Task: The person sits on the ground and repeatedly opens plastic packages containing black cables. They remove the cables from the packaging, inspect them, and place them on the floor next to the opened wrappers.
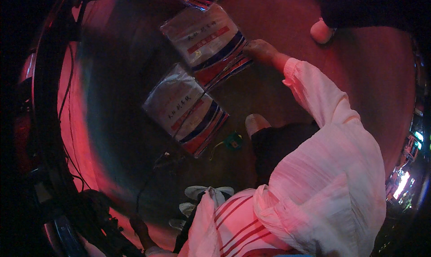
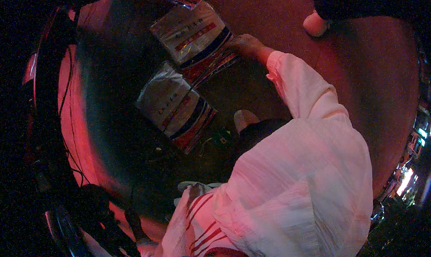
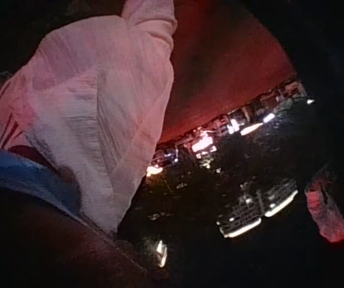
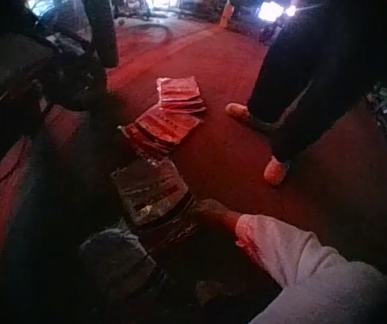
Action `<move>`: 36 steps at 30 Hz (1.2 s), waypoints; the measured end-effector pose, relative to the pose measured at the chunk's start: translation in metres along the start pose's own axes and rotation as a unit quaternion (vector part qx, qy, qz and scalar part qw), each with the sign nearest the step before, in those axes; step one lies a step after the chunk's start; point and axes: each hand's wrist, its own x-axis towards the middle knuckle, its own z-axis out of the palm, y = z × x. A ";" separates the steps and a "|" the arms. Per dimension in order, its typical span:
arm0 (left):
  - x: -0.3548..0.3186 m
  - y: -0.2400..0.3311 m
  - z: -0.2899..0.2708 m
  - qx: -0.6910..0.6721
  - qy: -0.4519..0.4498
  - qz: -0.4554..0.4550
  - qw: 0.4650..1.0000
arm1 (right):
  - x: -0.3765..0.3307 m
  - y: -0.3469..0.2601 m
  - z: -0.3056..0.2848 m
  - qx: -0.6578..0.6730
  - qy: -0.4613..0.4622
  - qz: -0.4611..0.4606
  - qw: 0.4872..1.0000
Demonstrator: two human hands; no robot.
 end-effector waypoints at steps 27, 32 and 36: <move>-0.113 0.417 0.073 -0.237 -0.153 0.561 0.778 | -0.016 -0.197 -0.015 0.070 -0.018 -0.163 0.984; -0.110 0.411 0.091 -0.208 -0.089 0.559 0.797 | -0.017 -0.198 -0.008 0.069 -0.065 -0.128 0.987; -0.124 0.407 0.098 -0.131 -0.064 0.520 0.842 | -0.019 -0.210 -0.012 0.074 -0.156 -0.092 0.981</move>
